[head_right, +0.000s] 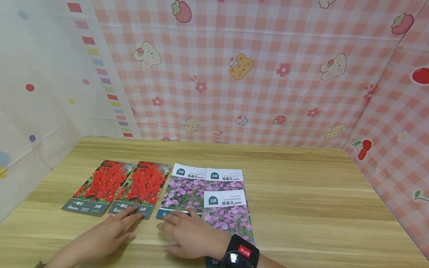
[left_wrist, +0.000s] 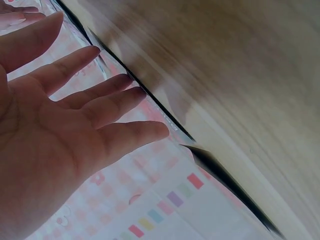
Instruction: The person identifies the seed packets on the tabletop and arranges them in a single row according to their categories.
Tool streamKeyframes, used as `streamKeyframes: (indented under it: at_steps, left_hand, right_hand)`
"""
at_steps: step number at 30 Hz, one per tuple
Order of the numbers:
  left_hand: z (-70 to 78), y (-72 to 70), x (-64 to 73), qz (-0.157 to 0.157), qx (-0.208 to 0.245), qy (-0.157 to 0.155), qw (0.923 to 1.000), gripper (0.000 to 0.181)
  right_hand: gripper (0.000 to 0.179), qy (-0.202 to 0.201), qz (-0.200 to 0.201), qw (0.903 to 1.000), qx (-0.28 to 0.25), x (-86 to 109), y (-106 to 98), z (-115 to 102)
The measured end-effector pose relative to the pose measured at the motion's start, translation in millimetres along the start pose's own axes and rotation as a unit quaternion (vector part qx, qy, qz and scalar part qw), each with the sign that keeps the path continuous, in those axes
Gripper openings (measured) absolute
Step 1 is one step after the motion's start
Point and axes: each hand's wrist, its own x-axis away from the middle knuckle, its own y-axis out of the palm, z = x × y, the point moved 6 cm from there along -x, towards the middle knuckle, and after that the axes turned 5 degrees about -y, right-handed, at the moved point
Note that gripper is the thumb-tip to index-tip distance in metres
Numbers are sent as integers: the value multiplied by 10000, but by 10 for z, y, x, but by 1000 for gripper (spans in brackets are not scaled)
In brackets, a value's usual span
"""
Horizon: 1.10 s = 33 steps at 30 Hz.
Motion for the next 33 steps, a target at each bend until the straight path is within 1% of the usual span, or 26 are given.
streamKeyframes:
  at_steps: [5,12,21,24,28,33]
  left_hand:
    - [12,-13,16,69,-71,-16,9999,49]
    - [46,-47,28,272,-176,23,9995,49]
    - [145,-101,49,679,-226,260,9971,48]
    - [179,-106,49,763,-237,312,9963,49]
    - [220,-112,45,801,-197,321,9961,50]
    - [287,-135,45,947,-43,450,9945,50]
  right_hand:
    - [52,46,73,10000,-31,29,-30,7]
    - [52,297,115,9989,-353,104,-77,75]
    - [49,596,242,9970,-431,238,-119,168]
    - [49,747,188,9957,-513,281,-130,196]
    - [49,913,96,9936,-655,331,-143,238]
    - [49,997,153,9925,-684,380,-157,290]
